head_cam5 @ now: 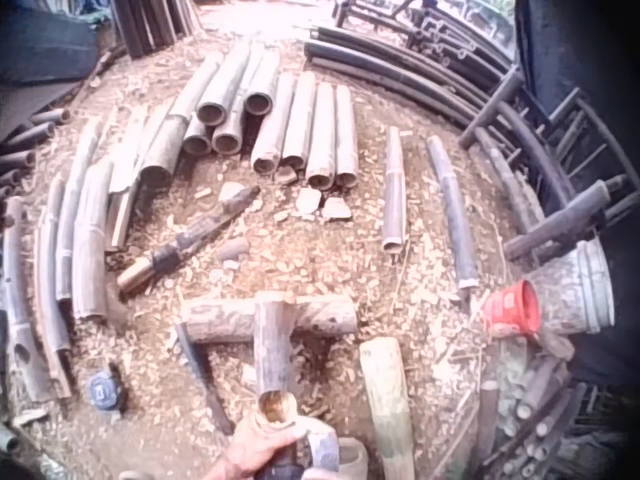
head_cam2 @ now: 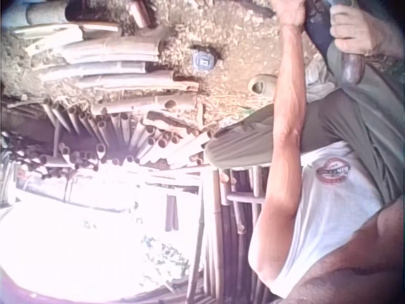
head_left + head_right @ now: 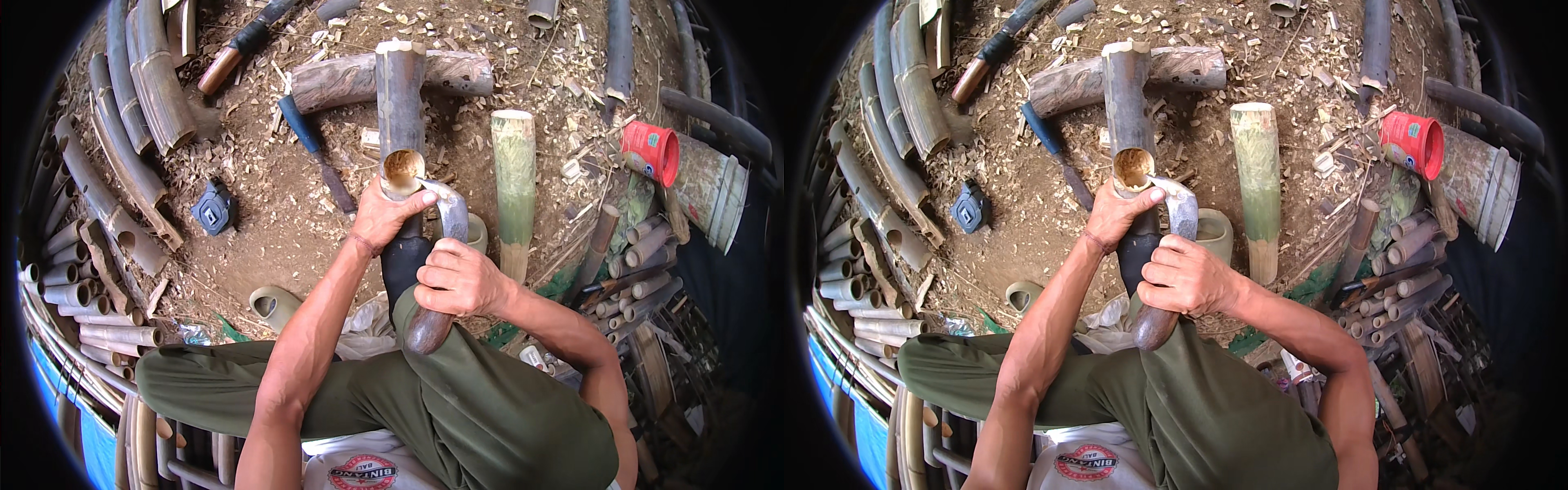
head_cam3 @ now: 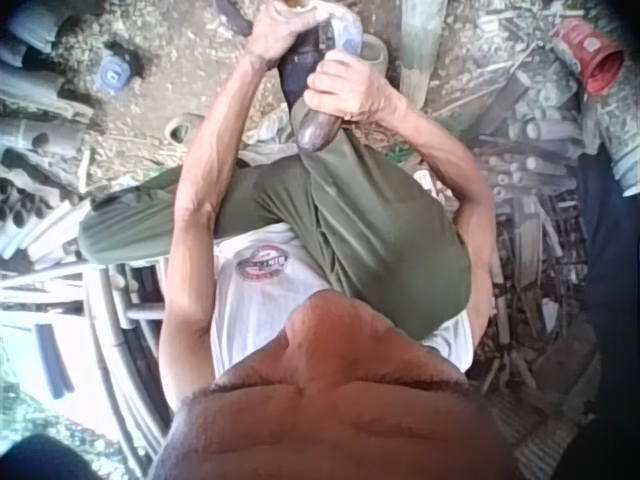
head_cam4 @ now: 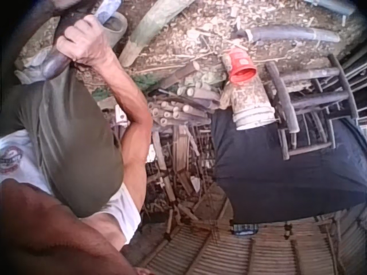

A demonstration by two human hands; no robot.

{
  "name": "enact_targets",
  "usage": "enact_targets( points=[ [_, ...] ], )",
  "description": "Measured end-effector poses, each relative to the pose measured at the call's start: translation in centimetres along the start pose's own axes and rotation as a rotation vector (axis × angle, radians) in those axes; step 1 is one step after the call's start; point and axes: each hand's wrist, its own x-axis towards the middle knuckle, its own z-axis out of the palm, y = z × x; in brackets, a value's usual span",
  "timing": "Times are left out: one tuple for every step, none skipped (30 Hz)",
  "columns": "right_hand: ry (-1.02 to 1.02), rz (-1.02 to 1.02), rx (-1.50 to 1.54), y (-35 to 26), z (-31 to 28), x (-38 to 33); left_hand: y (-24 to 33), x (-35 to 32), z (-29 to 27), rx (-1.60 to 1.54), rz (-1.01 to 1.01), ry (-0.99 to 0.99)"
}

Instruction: The person carves a hole into a bamboo stalk using a hand tool, periodically testing the fit by inserting a second bamboo piece into the opening.

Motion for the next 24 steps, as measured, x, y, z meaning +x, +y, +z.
enact_targets(
  points=[
    [-0.008, -0.013, -0.016, 0.2, 0.0, -0.3, 0.3, -0.1, 0.3, 0.033, 0.007, 0.025],
    [-0.015, -0.027, -0.033, 0.5, 0.0, -0.7, 0.5, -0.1, 0.6, 0.066, 0.014, 0.051],
    [-0.023, -0.041, -0.049, 0.8, 0.0, -1.0, 0.6, -0.2, 0.8, 0.099, 0.022, 0.077],
    [-0.019, -0.054, -0.063, 1.1, 0.1, -1.3, 0.5, -0.1, 0.9, 0.136, 0.018, 0.094],
    [-0.015, -0.066, -0.078, 1.5, 0.2, -1.5, 0.5, 0.0, 1.0, 0.173, 0.015, 0.111],
    [-0.013, -0.081, -0.093, 1.9, 0.3, -1.7, 0.4, 0.1, 1.1, 0.209, 0.013, 0.129],
    [-0.039, -0.082, -0.099, 2.3, 0.4, -2.2, 0.0, 0.1, 1.2, 0.243, 0.021, 0.18],
    [-0.05, -0.092, -0.113, 2.7, 0.4, -2.6, -0.6, 0.2, 1.4, 0.277, 0.029, 0.23],
    [-0.059, -0.105, -0.127, 3.1, 0.5, -2.9, -0.6, 0.2, 1.4, 0.313, 0.038, 0.284],
    [-0.069, -0.118, -0.14, 3.3, 0.5, -3.2, -0.6, 0.2, 1.3, 0.277, 0.049, 0.254],
    [-0.09, -0.113, -0.151, 3.4, 0.4, -3.7, -0.6, 0.2, 1.2, 0.241, 0.061, 0.223],
    [-0.068, -0.074, -0.119, 3.1, 0.1, -3.4, -0.4, 0.1, 1.0, 0.205, 0.073, 0.193],
    [-0.045, -0.038, -0.086, 2.4, -0.5, -2.8, -0.1, -0.3, 0.6, 0.085, -0.005, 0.139],
    [-0.023, -0.001, -0.053, 1.8, -1.2, -2.1, -0.1, -0.7, 0.1, 0.002, -0.014, 0.084],
    [0.052, 0.062, 0.03, 1.0, -2.0, -1.2, -0.1, -1.2, -0.5, -0.081, -0.022, 0.034],
    [0.06, 0.044, 0.073, 0.3, -2.7, -0.1, -0.2, -1.7, -1.0, -0.166, -0.03, -0.022],
    [0.067, 0.026, 0.117, -0.3, -3.3, 1.0, -0.5, -2.1, -1.3, -0.187, 0.002, -0.072],
    [0.073, 0.007, 0.156, -0.6, -3.6, 1.8, -0.8, -2.1, -1.5, -0.224, -0.013, -0.092],
    [0.043, 0.047, 0.235, -0.7, -3.7, 2.1, -1.0, -2.1, -1.7, -0.261, -0.027, -0.112],
    [-0.009, 0.034, 0.24, -0.5, -3.6, 2.4, -1.3, -2.1, -1.9, -0.298, -0.042, -0.133],
    [-0.063, 0.023, 0.249, -0.3, -3.4, 2.6, -1.3, -2.3, -1.9, -0.318, -0.071, -0.156],
    [-0.117, 0.012, 0.257, -0.1, -3.3, 2.7, -1.2, -2.2, -1.9, -0.305, -0.05, -0.148],
    [-0.128, 0.011, 0.259, 0.0, -3.1, 2.7, -1.2, -2.1, -1.7, -0.292, -0.03, -0.141],
    [-0.135, 0.007, 0.253, 0.0, -3.0, 2.8, -1.2, -2.0, -1.7, -0.278, -0.011, -0.132]
  ],
)
